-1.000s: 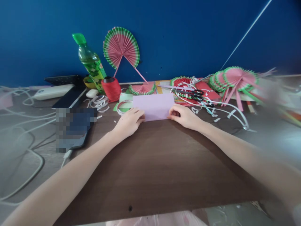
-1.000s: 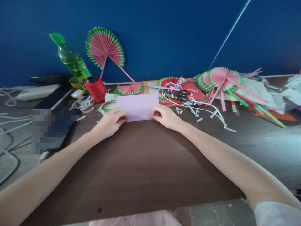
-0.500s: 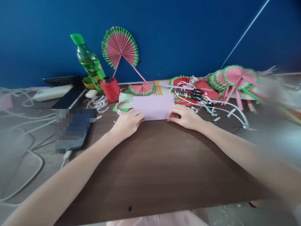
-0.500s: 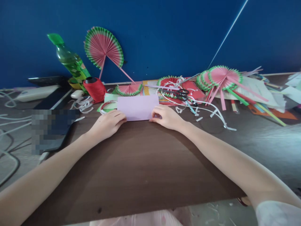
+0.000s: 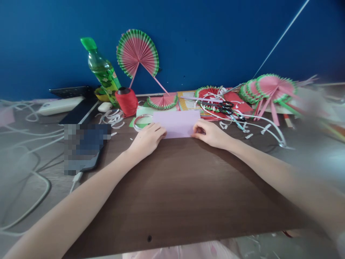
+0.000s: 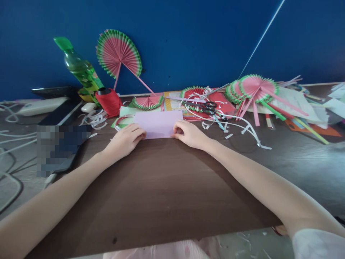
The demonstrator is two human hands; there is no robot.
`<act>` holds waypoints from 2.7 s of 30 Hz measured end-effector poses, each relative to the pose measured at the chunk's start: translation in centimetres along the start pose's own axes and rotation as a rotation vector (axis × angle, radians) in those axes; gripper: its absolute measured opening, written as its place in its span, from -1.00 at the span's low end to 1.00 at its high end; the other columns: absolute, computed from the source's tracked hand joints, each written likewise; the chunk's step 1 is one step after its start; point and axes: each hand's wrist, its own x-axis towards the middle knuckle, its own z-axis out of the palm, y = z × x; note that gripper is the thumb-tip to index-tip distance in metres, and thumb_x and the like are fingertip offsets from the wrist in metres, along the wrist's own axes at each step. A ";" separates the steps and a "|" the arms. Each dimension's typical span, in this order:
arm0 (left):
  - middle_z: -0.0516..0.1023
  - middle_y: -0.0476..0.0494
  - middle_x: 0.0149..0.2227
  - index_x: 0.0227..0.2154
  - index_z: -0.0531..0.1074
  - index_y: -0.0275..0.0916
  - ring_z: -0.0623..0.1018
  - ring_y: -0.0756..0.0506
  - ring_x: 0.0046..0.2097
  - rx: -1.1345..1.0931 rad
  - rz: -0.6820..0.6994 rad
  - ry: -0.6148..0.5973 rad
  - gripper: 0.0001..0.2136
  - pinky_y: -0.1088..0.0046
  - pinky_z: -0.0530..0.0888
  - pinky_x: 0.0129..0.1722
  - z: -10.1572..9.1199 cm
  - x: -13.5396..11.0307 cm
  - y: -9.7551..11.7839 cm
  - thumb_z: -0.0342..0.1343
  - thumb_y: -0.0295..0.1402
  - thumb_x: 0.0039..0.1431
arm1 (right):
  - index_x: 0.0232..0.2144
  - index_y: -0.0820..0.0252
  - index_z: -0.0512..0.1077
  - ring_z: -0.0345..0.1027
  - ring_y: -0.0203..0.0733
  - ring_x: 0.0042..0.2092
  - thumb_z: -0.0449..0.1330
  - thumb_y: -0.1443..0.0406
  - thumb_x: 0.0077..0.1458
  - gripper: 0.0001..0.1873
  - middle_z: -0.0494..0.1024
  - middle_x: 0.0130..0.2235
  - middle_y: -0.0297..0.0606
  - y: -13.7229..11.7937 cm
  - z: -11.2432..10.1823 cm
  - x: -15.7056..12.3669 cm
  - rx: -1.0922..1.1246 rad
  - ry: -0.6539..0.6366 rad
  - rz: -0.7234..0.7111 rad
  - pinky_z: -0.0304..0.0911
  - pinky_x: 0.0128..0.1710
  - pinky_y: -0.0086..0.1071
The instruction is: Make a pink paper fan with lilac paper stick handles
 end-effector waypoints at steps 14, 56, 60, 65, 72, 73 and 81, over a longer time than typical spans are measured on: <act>0.44 -0.09 -0.41 -0.45 0.37 -0.26 0.41 -0.09 -0.27 -0.132 -0.059 -0.010 -0.85 0.37 0.36 -0.22 -0.2 0.0 0.1 -0.05 -0.41 0.19 | -0.54 0.19 0.30 0.17 -0.28 -0.42 0.11 0.26 0.10 -0.80 0.34 -0.50 -0.32 -0.2 -0.2 0.0 -0.043 -0.043 -0.011 0.06 -0.38 -0.39; 0.43 -0.14 -0.39 -0.41 0.40 -0.28 0.39 -0.09 -0.30 0.226 0.067 0.034 -0.77 0.41 0.33 -0.31 0.2 -0.1 1.2 -0.15 -0.44 0.24 | -0.41 0.19 0.36 0.25 -0.15 -0.29 0.08 0.30 0.13 -0.89 0.42 -0.37 -0.19 -0.9 -0.1 -0.2 -0.226 -0.054 -0.204 0.12 -0.23 -0.30; 0.46 -0.14 -0.38 -0.39 0.40 -0.28 0.41 -0.09 -0.30 0.258 0.050 0.067 -0.78 0.41 0.34 -0.31 0.2 -0.1 1.4 -0.15 -0.46 0.24 | -0.42 0.21 0.37 0.25 -0.13 -0.30 0.02 0.33 0.17 -0.84 0.43 -0.38 -0.16 -0.9 0.0 0.0 -0.283 -0.033 -0.212 0.13 -0.24 -0.29; 0.46 -0.14 -0.37 -0.35 0.40 -0.25 0.42 -0.10 -0.29 0.271 0.016 0.065 -0.80 0.39 0.34 -0.35 0.3 0.1 1.8 -0.13 -0.53 0.19 | -0.44 0.19 0.35 0.23 -0.16 -0.30 0.01 0.37 0.15 -0.83 0.40 -0.38 -0.19 -0.9 0.3 0.3 -0.216 -0.024 -0.150 0.12 -0.26 -0.32; 0.42 -0.22 -0.32 -0.41 0.41 -0.27 0.40 -0.15 -0.26 0.289 0.043 0.046 -0.79 0.33 0.37 -0.32 0.4 0.2 1.9 -0.12 -0.54 0.17 | -0.48 0.19 0.31 0.19 -0.14 -0.29 0.00 0.40 0.14 -0.83 0.36 -0.38 -0.18 -1.3 0.7 0.3 -0.305 0.018 -0.149 0.11 -0.26 -0.30; 0.42 -0.21 -0.34 -0.41 0.41 -0.27 0.40 -0.14 -0.26 0.293 0.047 0.042 -0.79 0.34 0.37 -0.33 0.4 0.3 1.8 -0.13 -0.53 0.18 | -0.47 0.20 0.31 0.20 -0.14 -0.30 -0.01 0.41 0.14 -0.83 0.36 -0.37 -0.17 -1.4 0.8 0.2 -0.317 0.017 -0.148 0.11 -0.27 -0.31; 0.46 -0.19 -0.39 -0.40 0.39 -0.31 0.43 -0.13 -0.29 0.255 0.017 0.065 -0.82 0.36 0.37 -0.30 0.6 0.3 1.9 -0.12 -0.54 0.18 | -0.44 0.21 0.33 0.25 -0.12 -0.28 0.05 0.32 0.15 -0.86 0.40 -0.36 -0.15 -1.2 0.8 0.1 -0.299 0.000 -0.133 0.14 -0.25 -0.30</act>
